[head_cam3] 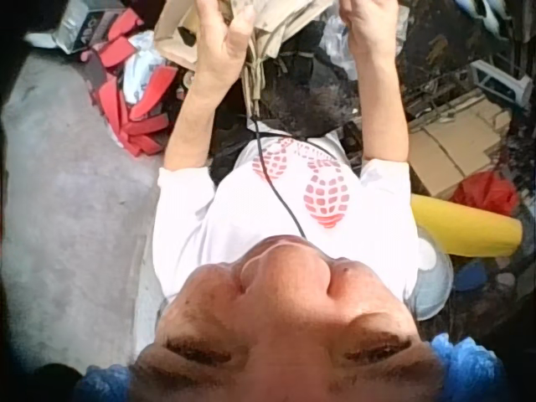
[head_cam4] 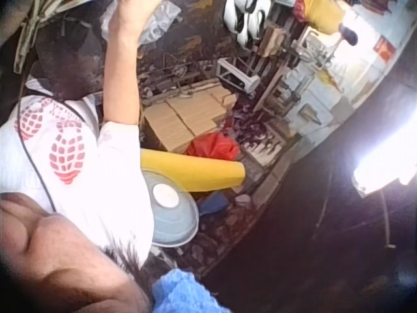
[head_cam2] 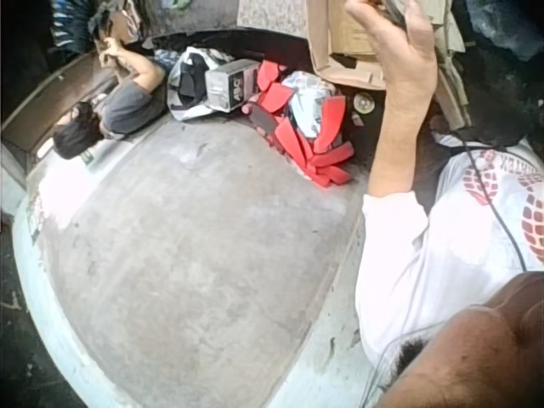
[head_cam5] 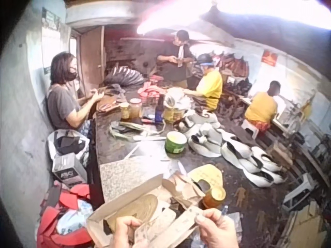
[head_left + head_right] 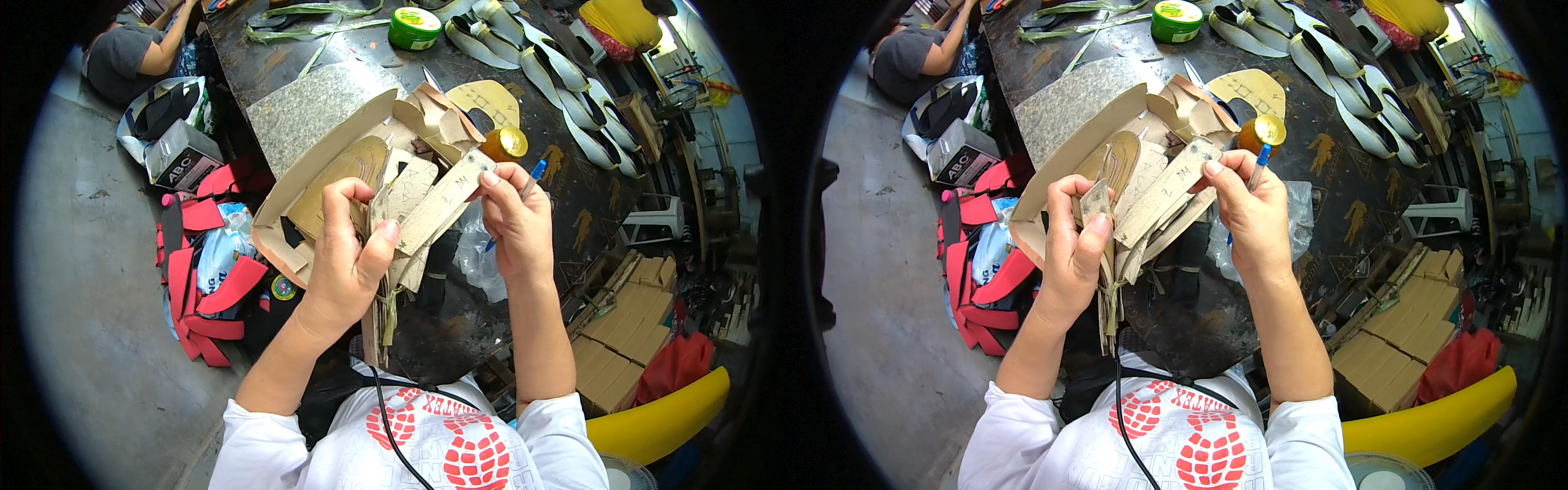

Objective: The person unpacks black material strips from a plastic bag and places them on a workbench. They then use a pen and a cardboard template to mark measurements on the strips. The person handles multiple strips and templates during the process.

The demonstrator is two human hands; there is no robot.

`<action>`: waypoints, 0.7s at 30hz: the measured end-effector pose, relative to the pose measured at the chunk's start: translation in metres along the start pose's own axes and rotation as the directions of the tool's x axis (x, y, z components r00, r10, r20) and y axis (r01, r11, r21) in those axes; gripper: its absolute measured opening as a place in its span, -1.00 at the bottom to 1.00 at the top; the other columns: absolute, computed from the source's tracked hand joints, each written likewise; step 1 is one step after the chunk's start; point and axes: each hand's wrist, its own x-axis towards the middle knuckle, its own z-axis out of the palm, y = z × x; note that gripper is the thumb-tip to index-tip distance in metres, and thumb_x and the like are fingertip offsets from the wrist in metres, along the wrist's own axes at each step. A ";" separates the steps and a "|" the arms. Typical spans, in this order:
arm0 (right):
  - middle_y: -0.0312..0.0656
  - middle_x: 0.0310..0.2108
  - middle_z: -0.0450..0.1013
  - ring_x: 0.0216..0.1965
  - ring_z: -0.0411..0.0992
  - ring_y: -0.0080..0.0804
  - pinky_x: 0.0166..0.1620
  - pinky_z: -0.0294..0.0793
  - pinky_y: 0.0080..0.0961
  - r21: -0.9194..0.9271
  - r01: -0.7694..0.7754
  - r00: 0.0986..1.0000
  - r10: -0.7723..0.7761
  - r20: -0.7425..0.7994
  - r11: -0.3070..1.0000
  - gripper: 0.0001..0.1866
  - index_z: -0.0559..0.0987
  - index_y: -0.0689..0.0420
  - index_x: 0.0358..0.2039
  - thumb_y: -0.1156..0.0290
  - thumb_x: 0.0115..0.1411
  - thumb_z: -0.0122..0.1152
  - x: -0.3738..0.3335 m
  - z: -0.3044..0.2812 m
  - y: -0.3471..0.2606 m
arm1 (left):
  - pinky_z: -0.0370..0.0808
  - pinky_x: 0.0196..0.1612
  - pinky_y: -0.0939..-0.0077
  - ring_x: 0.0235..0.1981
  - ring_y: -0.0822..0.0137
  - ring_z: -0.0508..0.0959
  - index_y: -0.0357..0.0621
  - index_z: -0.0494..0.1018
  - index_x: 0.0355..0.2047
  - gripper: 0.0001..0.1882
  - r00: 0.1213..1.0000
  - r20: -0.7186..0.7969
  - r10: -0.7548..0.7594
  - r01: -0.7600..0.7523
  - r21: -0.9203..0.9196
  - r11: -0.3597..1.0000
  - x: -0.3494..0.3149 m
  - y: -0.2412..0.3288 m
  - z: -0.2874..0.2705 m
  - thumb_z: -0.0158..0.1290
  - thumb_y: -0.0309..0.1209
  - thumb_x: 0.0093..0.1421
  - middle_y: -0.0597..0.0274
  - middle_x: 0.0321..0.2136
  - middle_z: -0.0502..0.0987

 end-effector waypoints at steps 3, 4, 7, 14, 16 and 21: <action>-0.35 -0.46 0.59 -0.66 0.10 -0.88 -0.59 -0.03 -0.79 0.001 0.006 1.000 -0.006 0.006 1.000 -0.87 0.57 0.12 -0.23 0.38 0.31 0.33 -0.004 -0.002 0.001 | 0.41 0.04 0.28 -0.13 0.17 0.42 -0.24 0.20 0.09 -0.53 0.999 0.033 0.032 -0.035 0.094 0.995 0.001 0.003 -0.004 0.06 -0.21 0.36 -0.02 -0.14 0.37; -0.33 -0.44 0.60 -0.65 0.12 -0.86 -0.59 -0.02 -0.79 0.007 0.010 1.000 -0.010 0.015 1.000 -0.88 0.57 0.12 -0.22 0.40 0.30 0.33 -0.006 -0.003 0.001 | 0.42 0.02 0.27 -0.15 0.16 0.44 -0.23 0.21 0.08 -0.54 0.998 0.045 0.036 -0.042 0.118 0.992 0.001 0.003 -0.005 0.06 -0.21 0.35 -0.03 -0.14 0.38; -0.28 -0.41 0.60 -0.63 0.20 -0.82 -0.58 0.05 -0.78 0.051 0.053 0.998 -0.055 0.034 0.997 -0.88 0.57 0.13 -0.20 0.49 0.26 0.33 -0.014 -0.011 0.003 | 0.45 -0.01 0.23 -0.17 0.05 0.49 -0.21 0.25 0.04 -0.58 0.996 0.039 0.085 -0.092 0.235 0.968 0.004 0.004 -0.008 0.08 -0.24 0.32 -0.05 -0.16 0.41; -0.15 -0.36 0.65 -0.42 0.63 -0.39 -0.34 0.57 -0.48 -0.504 0.651 0.752 -0.570 0.331 0.567 -0.77 0.60 0.16 -0.34 0.69 -0.04 0.35 -0.048 -0.053 0.025 | 0.49 -0.03 0.05 -0.08 -0.11 0.55 -0.13 0.32 0.01 -0.56 0.995 0.084 0.048 -0.087 0.554 0.828 0.019 -0.003 -0.025 0.17 -0.22 0.23 -0.11 -0.16 0.43; -0.13 -0.35 0.66 -0.44 0.63 -0.30 -0.40 0.56 -0.41 -0.578 0.794 0.571 -0.557 0.603 0.187 -0.73 0.60 0.14 -0.34 0.61 -0.11 0.42 -0.049 -0.061 0.040 | 0.51 -0.05 0.01 -0.06 -0.10 0.55 -0.09 0.36 0.02 -0.53 0.986 0.168 -0.004 -0.113 0.682 0.722 0.023 -0.012 -0.022 0.21 -0.19 0.20 -0.08 -0.14 0.45; -0.17 -0.29 0.67 -0.45 0.61 -0.28 -0.45 0.51 -0.40 -0.676 0.726 0.632 -0.511 0.583 0.126 -0.71 0.60 0.09 -0.34 0.53 -0.13 0.46 -0.067 -0.066 0.066 | 0.53 0.03 0.00 -0.05 -0.09 0.54 0.01 0.45 0.11 -0.41 0.958 0.272 -0.089 -0.195 0.846 0.496 0.046 -0.044 -0.010 0.29 -0.06 0.13 -0.03 0.05 0.45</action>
